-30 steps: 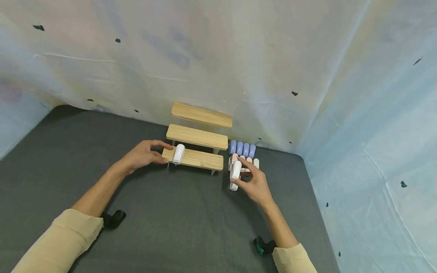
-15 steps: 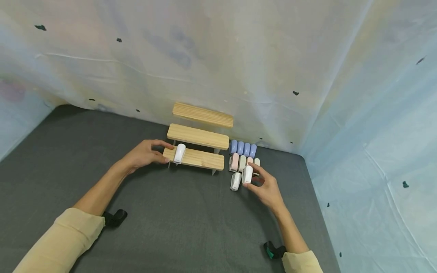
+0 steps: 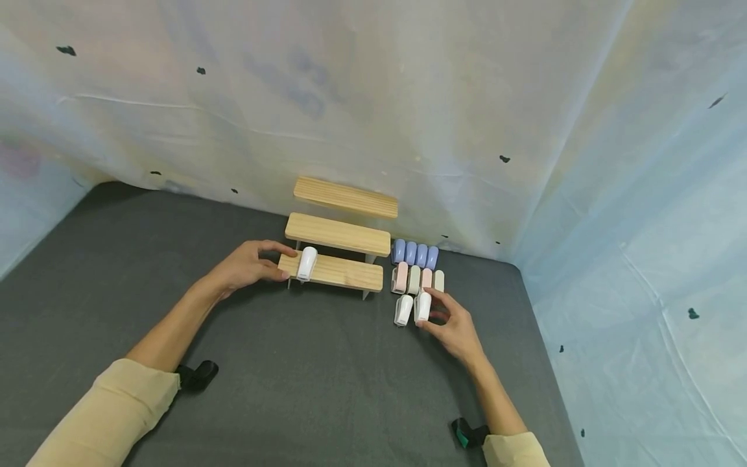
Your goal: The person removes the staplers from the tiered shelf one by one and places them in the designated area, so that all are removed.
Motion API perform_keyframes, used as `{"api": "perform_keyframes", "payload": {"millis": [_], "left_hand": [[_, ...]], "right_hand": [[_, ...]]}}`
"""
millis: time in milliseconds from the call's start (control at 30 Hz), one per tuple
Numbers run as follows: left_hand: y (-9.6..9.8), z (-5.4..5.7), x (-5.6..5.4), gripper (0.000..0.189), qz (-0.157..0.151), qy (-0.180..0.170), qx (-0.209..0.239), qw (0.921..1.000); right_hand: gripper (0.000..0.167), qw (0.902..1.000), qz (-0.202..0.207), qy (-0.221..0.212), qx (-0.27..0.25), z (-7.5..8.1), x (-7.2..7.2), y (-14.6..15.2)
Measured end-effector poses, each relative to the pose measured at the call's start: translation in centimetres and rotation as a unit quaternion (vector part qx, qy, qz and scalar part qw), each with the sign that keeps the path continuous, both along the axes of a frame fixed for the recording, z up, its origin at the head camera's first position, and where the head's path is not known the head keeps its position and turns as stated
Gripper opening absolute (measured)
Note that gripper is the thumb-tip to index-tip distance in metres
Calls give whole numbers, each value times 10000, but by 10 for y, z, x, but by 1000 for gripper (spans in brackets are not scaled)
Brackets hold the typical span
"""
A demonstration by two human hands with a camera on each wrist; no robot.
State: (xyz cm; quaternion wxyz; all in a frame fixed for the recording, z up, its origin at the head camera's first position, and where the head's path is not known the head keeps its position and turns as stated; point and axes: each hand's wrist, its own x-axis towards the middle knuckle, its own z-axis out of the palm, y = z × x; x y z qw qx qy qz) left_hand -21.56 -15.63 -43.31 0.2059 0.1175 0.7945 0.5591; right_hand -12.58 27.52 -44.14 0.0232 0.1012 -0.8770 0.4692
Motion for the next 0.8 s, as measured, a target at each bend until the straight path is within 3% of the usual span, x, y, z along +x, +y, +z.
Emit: {"api": "perform_keyframes", "payload": {"millis": [67, 200, 433, 700, 800], "left_hand": [[1, 0, 0, 55, 13, -13, 4, 10000], [1, 0, -1, 55, 22, -15, -10, 10000], [-1, 1, 0, 55, 19, 37, 8, 10000], [-2, 1, 3, 54, -4, 40, 54, 10000], [-1, -1, 4, 54, -30, 51, 84, 9999]], "right_hand": [[69, 10000, 12, -43, 42, -1, 0, 0], [65, 9998, 53, -190, 76, 13, 7, -10], [66, 9982, -53, -560, 197, 14, 5, -13], [70, 9989, -200, -328, 283, -24, -4, 1], [71, 9985, -255, -316, 376, -29, -3, 4]]}}
